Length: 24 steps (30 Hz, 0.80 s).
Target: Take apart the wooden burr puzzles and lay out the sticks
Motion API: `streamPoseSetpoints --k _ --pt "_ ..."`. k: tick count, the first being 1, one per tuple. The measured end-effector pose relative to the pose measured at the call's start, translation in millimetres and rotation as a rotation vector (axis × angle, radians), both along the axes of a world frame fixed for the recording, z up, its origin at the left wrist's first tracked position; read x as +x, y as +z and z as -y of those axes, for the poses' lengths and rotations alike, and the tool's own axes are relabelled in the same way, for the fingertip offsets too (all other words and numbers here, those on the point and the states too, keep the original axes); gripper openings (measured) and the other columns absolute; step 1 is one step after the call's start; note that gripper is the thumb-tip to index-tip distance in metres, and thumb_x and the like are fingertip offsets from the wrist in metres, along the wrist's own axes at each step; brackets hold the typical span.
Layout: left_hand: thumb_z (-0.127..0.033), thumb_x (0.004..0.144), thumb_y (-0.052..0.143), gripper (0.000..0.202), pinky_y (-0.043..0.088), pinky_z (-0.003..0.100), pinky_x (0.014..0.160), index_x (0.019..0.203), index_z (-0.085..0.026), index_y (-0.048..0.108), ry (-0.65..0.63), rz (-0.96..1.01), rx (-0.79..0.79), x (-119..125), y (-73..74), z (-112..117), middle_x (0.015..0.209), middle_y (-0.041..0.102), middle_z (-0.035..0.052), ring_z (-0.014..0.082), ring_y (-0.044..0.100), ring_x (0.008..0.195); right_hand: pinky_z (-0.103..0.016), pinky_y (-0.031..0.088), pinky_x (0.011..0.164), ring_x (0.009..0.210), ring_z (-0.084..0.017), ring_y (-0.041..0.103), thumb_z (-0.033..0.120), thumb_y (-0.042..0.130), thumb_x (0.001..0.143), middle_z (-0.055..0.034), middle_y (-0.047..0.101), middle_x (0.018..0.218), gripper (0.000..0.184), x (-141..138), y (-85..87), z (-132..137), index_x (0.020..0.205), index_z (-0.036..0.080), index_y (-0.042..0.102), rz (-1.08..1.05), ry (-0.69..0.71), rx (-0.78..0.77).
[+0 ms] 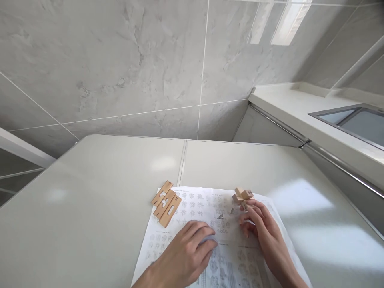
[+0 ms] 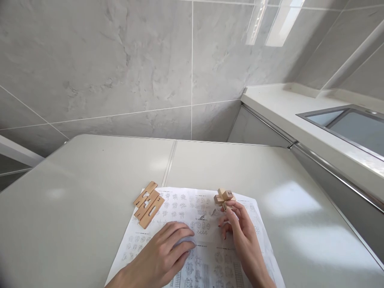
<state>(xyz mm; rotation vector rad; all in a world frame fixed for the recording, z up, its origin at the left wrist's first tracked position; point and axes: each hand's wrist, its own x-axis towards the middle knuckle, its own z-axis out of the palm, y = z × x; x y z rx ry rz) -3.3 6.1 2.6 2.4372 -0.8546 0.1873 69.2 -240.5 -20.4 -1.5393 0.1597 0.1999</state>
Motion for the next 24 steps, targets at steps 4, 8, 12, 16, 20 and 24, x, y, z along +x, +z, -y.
streamPoseSetpoints --k 4,8,12,16,20,24 --pt "-0.015 0.107 0.059 0.021 0.059 0.043 0.103 0.126 -0.022 0.064 0.101 -0.167 -0.159 -2 1.9 -1 0.124 0.074 0.0090 0.0276 0.067 0.120 -0.028 0.049 0.057 0.061 -0.016 0.055 0.065 0.062 0.104 0.0011 0.064 0.079 0.039 -7 3.1 -6 0.109 0.026 0.062 0.024 0.158 0.029" --pt "-0.042 0.105 0.067 0.039 0.056 0.045 0.107 0.140 -0.028 0.058 0.287 -0.511 -0.417 -5 5.8 -3 0.136 0.069 0.0102 0.0293 0.065 0.125 -0.028 0.047 0.060 0.063 -0.014 0.055 0.060 0.056 0.110 -0.0004 0.065 0.084 0.034 -21 4.5 -14 0.106 0.026 0.059 0.040 0.407 0.148" --pt "-0.067 0.088 0.082 0.085 0.049 0.049 0.113 0.156 -0.027 0.051 0.286 -0.735 -0.712 -5 7.6 -3 0.149 0.060 0.0162 0.0357 0.060 0.132 -0.025 0.043 0.057 0.060 -0.010 0.054 0.059 0.060 0.108 -0.0010 0.067 0.095 0.032 -33 6.6 -25 0.113 0.027 0.053 0.000 0.588 0.310" --pt "-0.079 0.080 0.081 0.087 0.053 0.043 0.099 0.144 -0.023 0.063 0.111 -0.870 -0.868 0 9.4 0 0.127 0.067 0.0132 0.0330 0.064 0.116 -0.021 0.042 0.051 0.055 -0.007 0.058 0.060 0.071 0.102 0.0011 0.066 0.098 0.041 -37 7.0 -33 0.110 0.027 0.048 -0.111 0.766 0.499" --pt "-0.077 0.070 0.089 0.080 0.052 0.036 0.088 0.125 -0.022 0.071 0.115 -0.853 -0.853 5 10.6 3 0.112 0.066 0.0083 0.0274 0.064 0.101 -0.018 0.043 0.052 0.059 -0.007 0.061 0.055 0.079 0.099 0.0023 0.067 0.092 0.044 -36 4.9 -33 0.107 0.026 0.047 -0.143 0.787 0.578" --pt "-0.070 0.063 0.098 0.078 0.050 0.038 0.092 0.120 -0.023 0.073 0.158 -0.786 -0.808 7 10.5 2 0.114 0.066 0.0092 0.0296 0.064 0.105 -0.021 0.045 0.063 0.070 -0.009 0.059 0.047 0.085 0.096 0.0016 0.065 0.091 0.042 -36 3.9 -34 0.099 0.024 0.050 -0.132 0.719 0.595"
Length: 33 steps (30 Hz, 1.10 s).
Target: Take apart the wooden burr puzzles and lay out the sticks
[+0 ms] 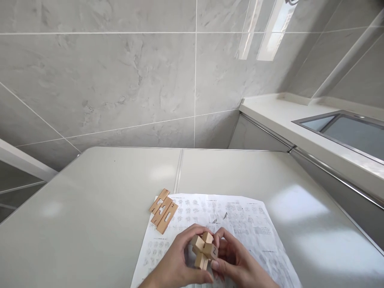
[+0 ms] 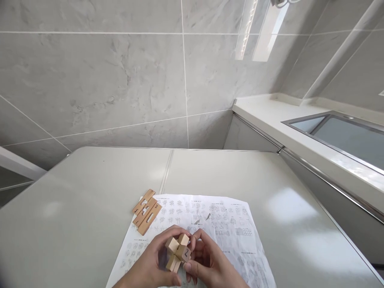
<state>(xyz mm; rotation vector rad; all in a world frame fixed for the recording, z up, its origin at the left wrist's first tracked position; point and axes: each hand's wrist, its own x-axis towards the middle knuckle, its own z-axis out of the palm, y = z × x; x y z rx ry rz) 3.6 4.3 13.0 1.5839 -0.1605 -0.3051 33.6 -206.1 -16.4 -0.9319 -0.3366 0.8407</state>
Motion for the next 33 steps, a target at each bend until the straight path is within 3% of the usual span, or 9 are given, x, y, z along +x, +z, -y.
streamPoseSetpoints --k 5,11,14,17,22,27,33 --pt "-0.064 0.055 0.104 0.080 0.048 0.035 0.089 0.119 -0.026 0.075 -0.020 0.017 0.080 0 0.7 -3 0.111 0.068 0.0073 0.0284 0.064 0.102 -0.027 0.044 0.073 0.078 -0.012 0.057 0.048 0.089 0.092 0.0034 0.059 0.088 0.047 0 2.8 -2 0.094 0.024 0.049 -0.033 -0.024 0.004" --pt "-0.067 0.053 0.103 0.086 0.049 0.038 0.093 0.124 -0.029 0.074 -0.030 0.060 0.136 -2 -3.0 -5 0.113 0.068 0.0077 0.0302 0.065 0.105 -0.028 0.039 0.071 0.077 -0.015 0.049 0.057 0.081 0.094 0.0021 0.057 0.086 0.048 -3 6.4 3 0.089 0.025 0.047 0.143 -0.082 -0.267" --pt "-0.068 0.054 0.102 0.087 0.049 0.041 0.097 0.127 -0.028 0.074 -0.007 0.067 0.161 -3 -4.4 -8 0.117 0.068 0.0095 0.0318 0.064 0.109 -0.029 0.041 0.072 0.078 -0.017 0.051 0.056 0.076 0.097 -0.0004 0.062 0.088 0.047 -6 -2.2 4 0.086 0.026 0.042 0.250 -0.120 -0.392" --pt "-0.072 0.057 0.099 0.087 0.048 0.042 0.100 0.128 -0.028 0.073 -0.021 0.061 0.189 -4 -4.3 -9 0.117 0.069 0.0096 0.0319 0.063 0.110 -0.029 0.044 0.072 0.080 -0.018 0.054 0.049 0.074 0.098 -0.0015 0.065 0.091 0.043 -10 -16.0 5 0.085 0.026 0.039 0.312 -0.144 -0.416" --pt "-0.077 0.056 0.097 0.087 0.049 0.039 0.093 0.122 -0.025 0.073 0.015 0.047 0.224 -6 -4.8 -2 0.113 0.068 0.0089 0.0298 0.061 0.105 -0.026 0.047 0.071 0.076 -0.017 0.055 0.039 0.072 0.098 0.0015 0.062 0.085 0.035 -18 -30.3 -1 0.083 0.027 0.043 0.469 -0.372 -0.447" --pt "-0.076 0.054 0.098 0.084 0.046 0.031 0.079 0.112 -0.024 0.068 0.107 -0.007 0.188 -9 -6.0 7 0.106 0.064 0.0057 0.0246 0.059 0.093 -0.028 0.052 0.073 0.079 -0.020 0.063 0.054 0.073 0.099 -0.0021 0.066 0.089 0.037 -23 -29.0 -9 0.088 0.027 0.051 0.351 -0.405 -0.468" --pt "-0.079 0.061 0.093 0.081 0.047 0.034 0.083 0.116 -0.024 0.068 0.088 0.036 0.161 -11 -5.9 6 0.110 0.064 0.0068 0.0262 0.061 0.097 -0.029 0.052 0.070 0.079 -0.020 0.062 0.064 0.077 0.094 -0.0026 0.064 0.087 0.047 -21 -22.0 -12 0.085 0.026 0.050 0.236 -0.416 -0.399"
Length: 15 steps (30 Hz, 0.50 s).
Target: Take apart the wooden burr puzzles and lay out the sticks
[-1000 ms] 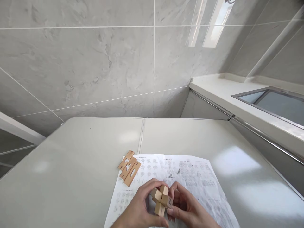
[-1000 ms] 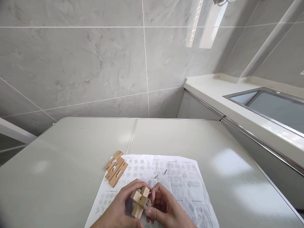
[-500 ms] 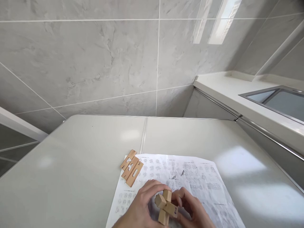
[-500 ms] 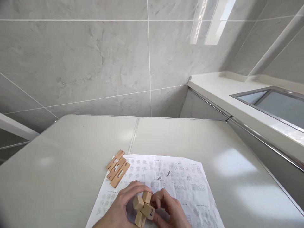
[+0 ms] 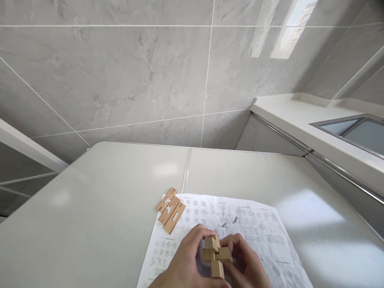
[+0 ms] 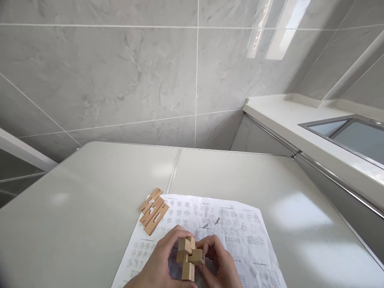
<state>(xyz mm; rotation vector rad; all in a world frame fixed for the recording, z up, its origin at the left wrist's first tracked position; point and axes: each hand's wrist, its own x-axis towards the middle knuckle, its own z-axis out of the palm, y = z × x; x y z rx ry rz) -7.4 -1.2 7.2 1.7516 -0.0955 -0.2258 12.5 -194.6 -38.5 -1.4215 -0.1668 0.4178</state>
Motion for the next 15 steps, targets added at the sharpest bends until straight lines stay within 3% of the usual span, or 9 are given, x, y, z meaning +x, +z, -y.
streamPoseSetpoints --k 5,11,15 --pt "-0.073 0.065 0.095 0.079 0.048 0.035 0.087 0.121 -0.025 0.068 0.033 0.027 -0.013 0 1.2 0 0.113 0.065 0.0074 0.0269 0.062 0.099 -0.033 0.053 0.077 0.087 -0.022 0.064 0.062 0.078 0.094 -0.0041 0.068 0.097 0.043 3 8.2 0 0.094 0.027 0.053 -0.035 0.026 0.052" --pt "-0.068 0.074 0.092 0.070 0.050 0.035 0.092 0.123 -0.025 0.067 0.107 0.035 -0.056 2 2.9 -1 0.116 0.065 0.0072 0.0260 0.063 0.101 -0.039 0.055 0.084 0.085 -0.024 0.069 0.067 0.071 0.097 -0.0040 0.071 0.094 0.050 5 16.6 1 0.129 0.031 0.058 -0.024 0.172 0.050" --pt "-0.064 0.072 0.095 0.071 0.051 0.036 0.092 0.125 -0.027 0.067 0.083 0.057 -0.021 2 -0.2 -2 0.117 0.066 0.0074 0.0271 0.064 0.104 -0.040 0.056 0.084 0.092 -0.027 0.069 0.063 0.063 0.104 -0.0074 0.069 0.100 0.042 11 16.1 6 0.128 0.028 0.063 0.061 0.180 0.025"
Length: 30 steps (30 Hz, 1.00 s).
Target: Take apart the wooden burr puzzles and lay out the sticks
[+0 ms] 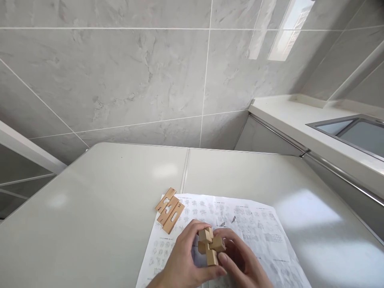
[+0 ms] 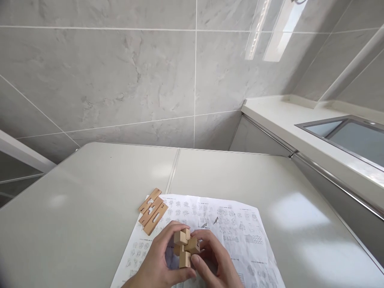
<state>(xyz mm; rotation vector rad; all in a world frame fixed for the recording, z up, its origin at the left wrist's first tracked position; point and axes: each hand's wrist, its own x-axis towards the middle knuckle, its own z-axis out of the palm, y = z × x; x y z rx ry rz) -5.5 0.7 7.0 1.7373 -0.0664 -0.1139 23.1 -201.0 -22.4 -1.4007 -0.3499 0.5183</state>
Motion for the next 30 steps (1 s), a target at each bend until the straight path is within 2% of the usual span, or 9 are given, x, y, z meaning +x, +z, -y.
streamPoseSetpoints --k 4,8,12,16,20,24,28,30 --pt "-0.067 0.071 0.095 0.072 0.053 0.036 0.093 0.123 -0.026 0.068 0.006 0.016 -0.015 1 0.7 1 0.115 0.067 0.0071 0.0274 0.065 0.103 -0.039 0.058 0.084 0.099 -0.028 0.069 0.055 0.056 0.109 -0.0117 0.070 0.113 0.033 7 -2.1 4 0.120 0.027 0.070 0.124 0.014 -0.068" --pt "-0.066 0.075 0.092 0.068 0.054 0.038 0.096 0.124 -0.025 0.067 0.080 -0.013 -0.005 2 6.7 -3 0.117 0.069 0.0080 0.0290 0.067 0.106 -0.036 0.060 0.084 0.109 -0.030 0.070 0.047 0.057 0.110 -0.0147 0.069 0.128 0.026 11 -7.3 9 0.113 0.027 0.073 0.273 -0.027 -0.166" --pt "-0.067 0.078 0.089 0.067 0.052 0.039 0.101 0.124 -0.023 0.067 0.142 -0.070 -0.080 4 5.3 -10 0.118 0.071 0.0093 0.0311 0.067 0.113 -0.036 0.061 0.081 0.102 -0.029 0.072 0.040 0.058 0.110 -0.0132 0.070 0.125 0.020 11 -12.5 10 0.118 0.029 0.073 0.380 -0.057 -0.221" --pt "-0.075 0.078 0.086 0.077 0.049 0.043 0.111 0.130 -0.022 0.066 0.114 -0.157 -0.243 4 -2.6 -14 0.123 0.072 0.0128 0.0338 0.066 0.123 -0.037 0.060 0.082 0.096 -0.027 0.071 0.041 0.059 0.109 -0.0114 0.071 0.119 0.018 9 -16.1 8 0.116 0.030 0.071 0.409 -0.150 -0.280" --pt "-0.077 0.077 0.085 0.089 0.047 0.046 0.114 0.143 -0.023 0.061 0.075 -0.209 -0.334 4 -2.8 -15 0.129 0.073 0.0156 0.0361 0.065 0.129 -0.041 0.060 0.095 0.113 -0.030 0.069 0.043 0.061 0.108 -0.0119 0.068 0.126 0.019 8 -21.5 6 0.119 0.031 0.071 0.462 -0.227 -0.349" --pt "-0.076 0.076 0.087 0.085 0.046 0.047 0.117 0.139 -0.023 0.064 0.070 -0.202 -0.303 5 2.8 -14 0.134 0.072 0.0164 0.0361 0.064 0.131 -0.047 0.060 0.098 0.117 -0.032 0.067 0.040 0.059 0.109 -0.0114 0.065 0.132 0.016 6 -27.2 6 0.116 0.032 0.071 0.555 -0.274 -0.449" --pt "-0.076 0.077 0.086 0.084 0.046 0.046 0.118 0.140 -0.025 0.063 0.069 -0.221 -0.260 5 6.6 -11 0.135 0.072 0.0148 0.0353 0.064 0.131 -0.057 0.057 0.101 0.126 -0.037 0.059 0.031 0.065 0.104 -0.0108 0.063 0.132 0.005 7 -30.8 7 0.107 0.032 0.069 0.644 -0.281 -0.516" --pt "-0.077 0.074 0.087 0.086 0.047 0.045 0.116 0.139 -0.025 0.064 0.068 -0.220 -0.238 5 7.8 -10 0.133 0.073 0.0140 0.0353 0.066 0.128 -0.059 0.055 0.102 0.129 -0.039 0.056 0.027 0.067 0.102 -0.0104 0.063 0.133 0.006 8 -31.6 7 0.106 0.032 0.067 0.666 -0.275 -0.529"
